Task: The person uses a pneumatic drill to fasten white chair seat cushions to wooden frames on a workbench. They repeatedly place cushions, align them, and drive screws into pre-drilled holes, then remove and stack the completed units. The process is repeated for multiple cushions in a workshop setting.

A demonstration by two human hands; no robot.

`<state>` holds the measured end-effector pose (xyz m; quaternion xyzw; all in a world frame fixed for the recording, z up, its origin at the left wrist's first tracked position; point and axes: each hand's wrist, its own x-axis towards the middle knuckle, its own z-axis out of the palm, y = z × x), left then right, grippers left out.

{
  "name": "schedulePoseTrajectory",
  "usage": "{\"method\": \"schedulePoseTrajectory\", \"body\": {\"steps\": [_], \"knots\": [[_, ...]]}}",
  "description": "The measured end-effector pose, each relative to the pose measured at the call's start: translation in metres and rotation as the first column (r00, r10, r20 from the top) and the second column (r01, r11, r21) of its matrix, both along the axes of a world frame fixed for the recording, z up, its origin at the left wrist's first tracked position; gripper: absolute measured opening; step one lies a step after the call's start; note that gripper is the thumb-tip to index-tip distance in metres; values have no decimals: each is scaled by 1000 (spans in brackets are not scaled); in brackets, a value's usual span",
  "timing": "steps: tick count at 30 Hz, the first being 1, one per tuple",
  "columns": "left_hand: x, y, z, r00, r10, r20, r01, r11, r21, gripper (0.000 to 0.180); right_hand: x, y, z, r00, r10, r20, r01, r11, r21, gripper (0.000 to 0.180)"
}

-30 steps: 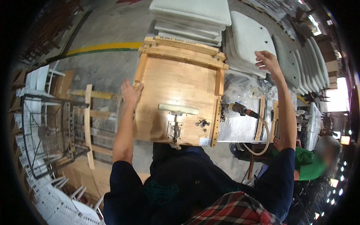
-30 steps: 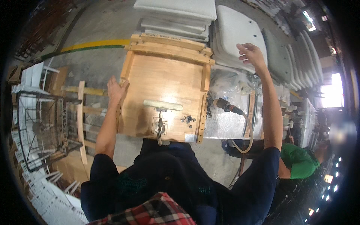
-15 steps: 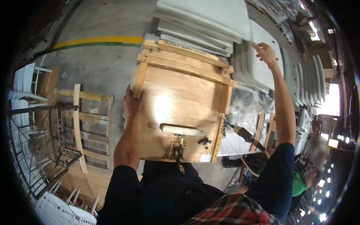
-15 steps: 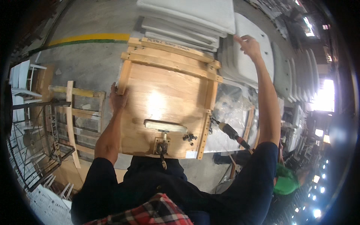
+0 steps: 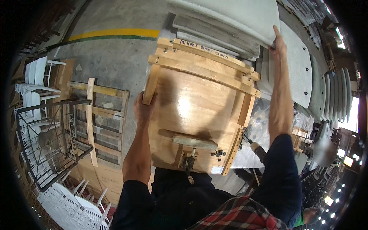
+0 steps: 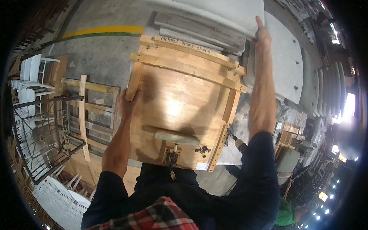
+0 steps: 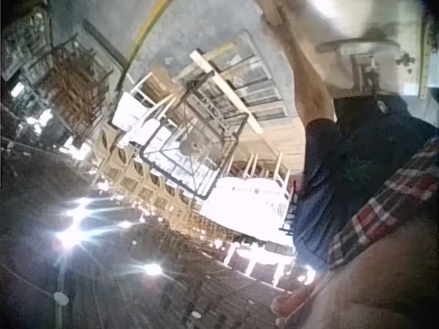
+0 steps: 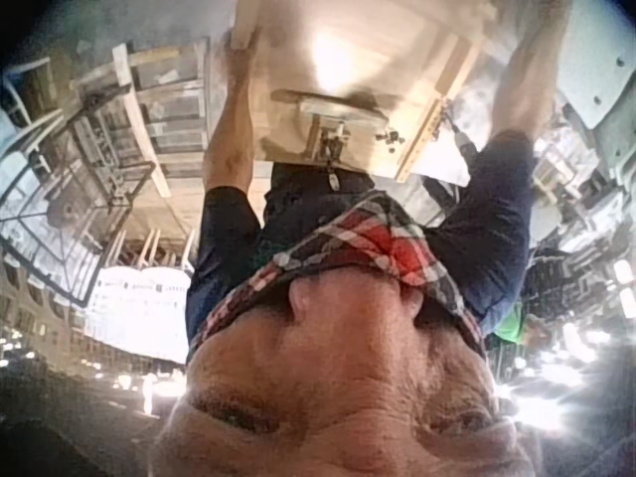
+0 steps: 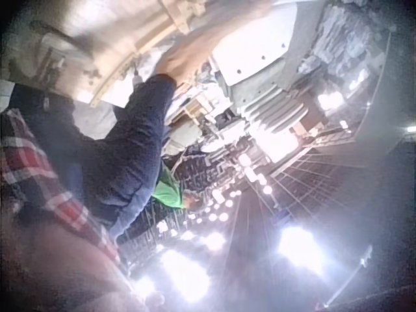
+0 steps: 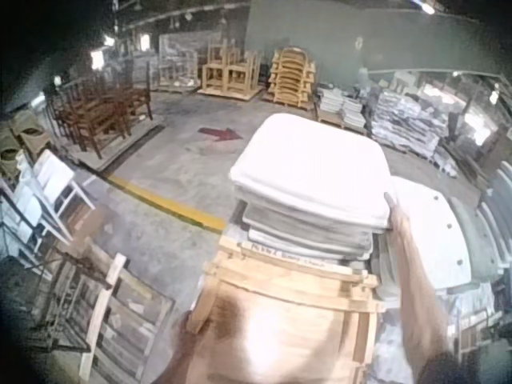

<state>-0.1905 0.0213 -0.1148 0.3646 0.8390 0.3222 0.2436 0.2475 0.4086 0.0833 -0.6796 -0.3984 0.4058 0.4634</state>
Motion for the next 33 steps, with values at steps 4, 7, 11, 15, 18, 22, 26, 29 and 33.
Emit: {"method": "schedulePoseTrajectory", "body": {"steps": [4, 7, 11, 15, 18, 22, 26, 29, 33], "knots": [[-6, -8, -4, 999, 15, -41, -14, 999, 43, 57, -90, -102, -6, 987, -157, -22, 154, 982, -109, 94], [-4, -3, -1, 997, 15, -78, -15, 1000, 0, 58, -143, -173, -19, 890, 73, -450, -32, 995, 98, 88], [-3, -8, -10, 993, 41, -112, -40, 999, 5, 60, -147, -164, 1, 656, 126, -744, -109, 991, 72, 83], [-5, -8, -11, 1000, 10, -17, -9, 1000, 23, 63, -133, -137, 0, 743, 162, -650, -70, 984, 166, 83], [-6, -6, 8, 996, -31, 84, 34, 999, -30, 76, -156, -165, 32, 776, 201, -597, -77, 971, 227, 83], [-3, -15, 18, 996, -84, -7, 84, 972, 219, 90, -187, -251, 74, 902, 106, -419, 20, 958, 286, 71], [7, -30, 13, 985, 141, 96, -169, 735, 656, 83, -193, -369, 135, 949, 156, -273, -70, 952, 299, 62], [57, -51, 130, 247, -106, 963, -611, 754, 240, 91, -174, -460, 145, 958, 233, -165, -197, 958, 208, 57], [65, -118, 124, 77, -318, 945, -508, 803, 312, 98, -154, -564, 113, 924, 365, 111, -373, 926, 58, 55]]}}
